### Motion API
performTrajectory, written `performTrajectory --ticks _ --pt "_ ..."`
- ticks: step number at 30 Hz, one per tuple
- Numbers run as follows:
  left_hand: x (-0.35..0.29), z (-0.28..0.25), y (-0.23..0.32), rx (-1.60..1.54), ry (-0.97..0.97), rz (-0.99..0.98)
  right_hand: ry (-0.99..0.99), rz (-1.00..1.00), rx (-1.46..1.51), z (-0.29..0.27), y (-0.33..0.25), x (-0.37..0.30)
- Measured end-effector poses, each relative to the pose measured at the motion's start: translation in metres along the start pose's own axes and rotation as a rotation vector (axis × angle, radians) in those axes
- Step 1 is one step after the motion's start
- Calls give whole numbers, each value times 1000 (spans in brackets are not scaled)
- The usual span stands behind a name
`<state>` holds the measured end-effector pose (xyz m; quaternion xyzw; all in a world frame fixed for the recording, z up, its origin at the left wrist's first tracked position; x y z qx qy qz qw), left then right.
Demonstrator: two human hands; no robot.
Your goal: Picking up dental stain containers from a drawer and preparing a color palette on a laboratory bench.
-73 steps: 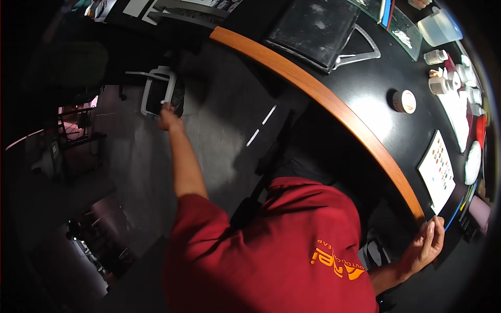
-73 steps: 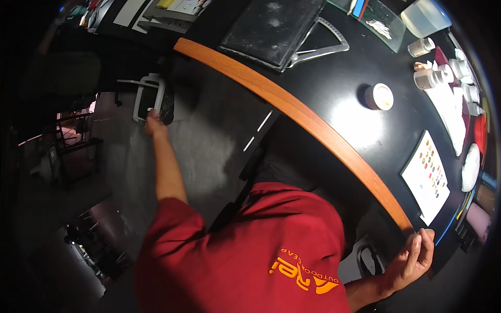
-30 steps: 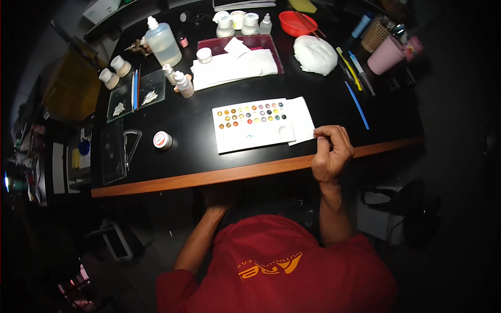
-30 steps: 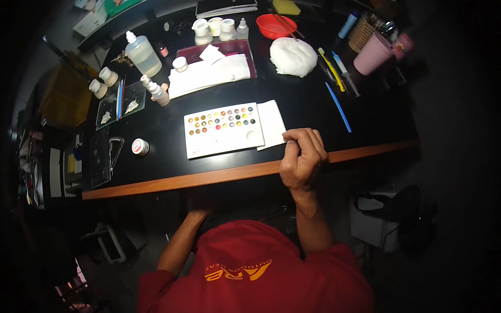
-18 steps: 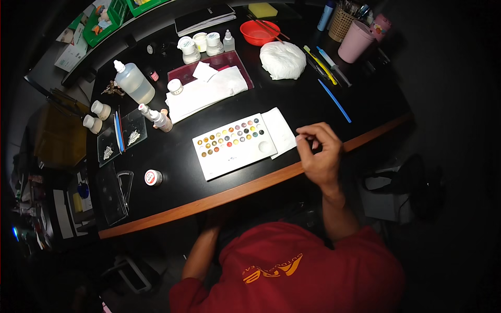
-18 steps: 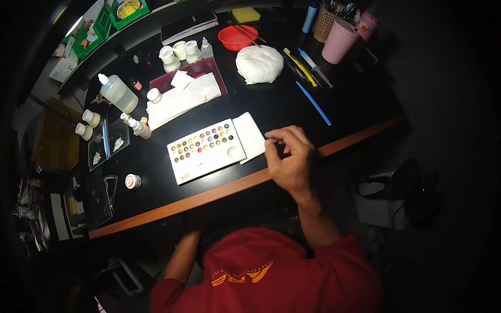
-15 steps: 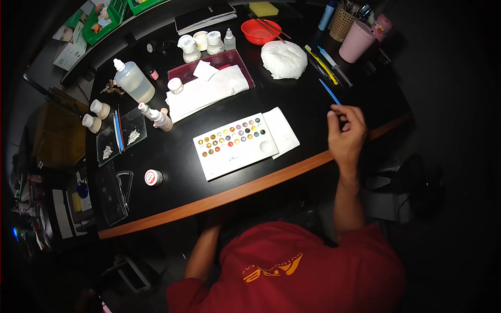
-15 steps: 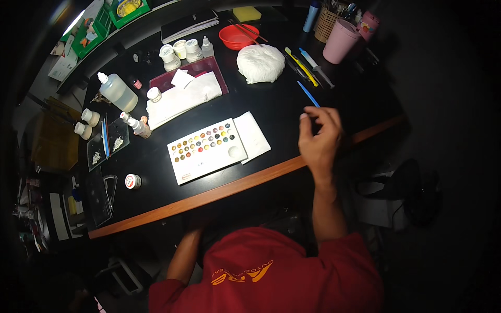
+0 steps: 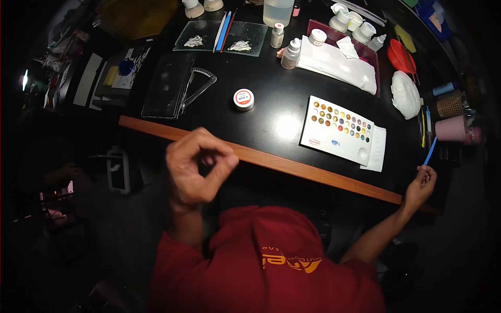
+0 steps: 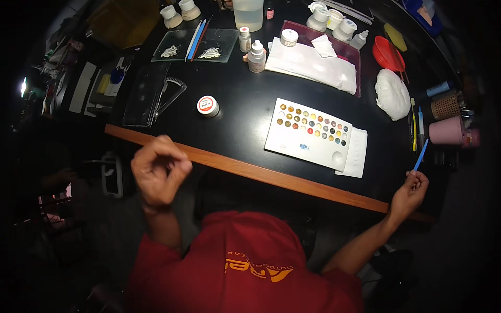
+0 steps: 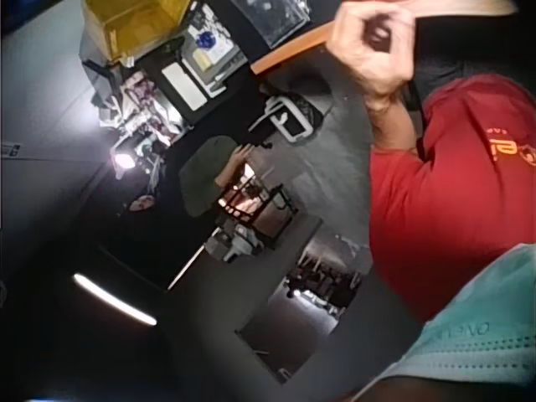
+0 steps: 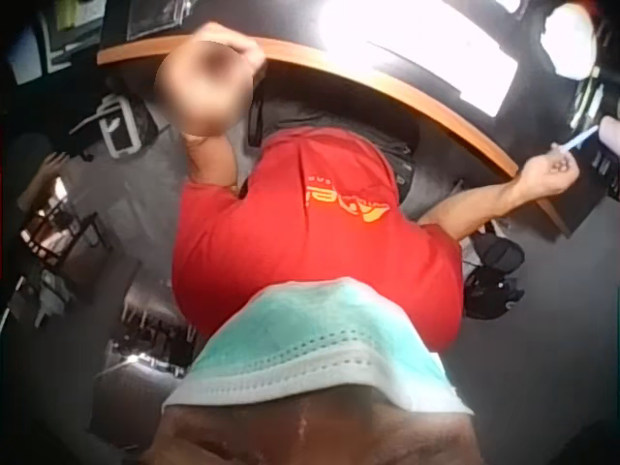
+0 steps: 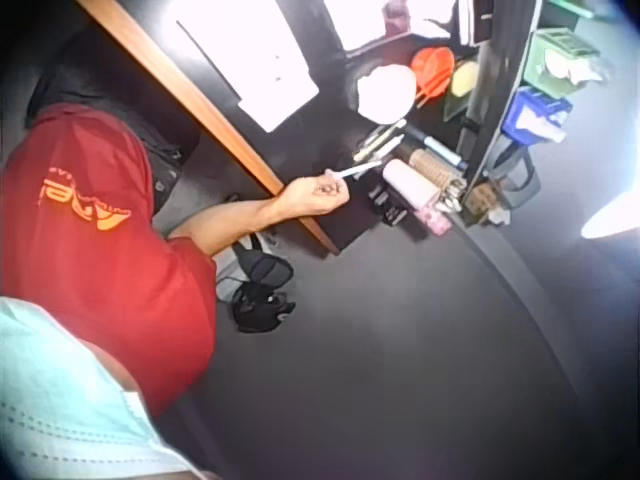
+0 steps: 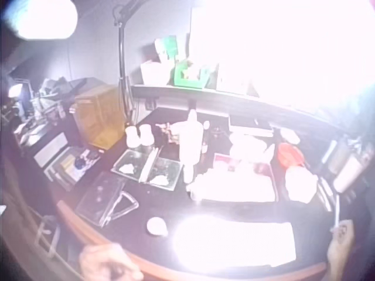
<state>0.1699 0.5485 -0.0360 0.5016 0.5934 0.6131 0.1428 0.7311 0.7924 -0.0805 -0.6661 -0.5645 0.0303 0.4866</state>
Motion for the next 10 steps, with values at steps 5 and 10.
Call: performTrajectory --ticks 5,10 --pt "48 14 -19 531 145 21 -84 96 576 8 -49 -27" --pt "51 32 -48 514 39 -32 -338 91 1049 10 -83 -50"
Point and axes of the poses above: each hand's wrist, its own x-axis towards the middle knuckle, its own z-axis out of the palm, y = z × x, the point moved 9 cm from there along x, towards the middle knuckle, and after that the axes turned 12 degrees about y, right-handed, at the moved point
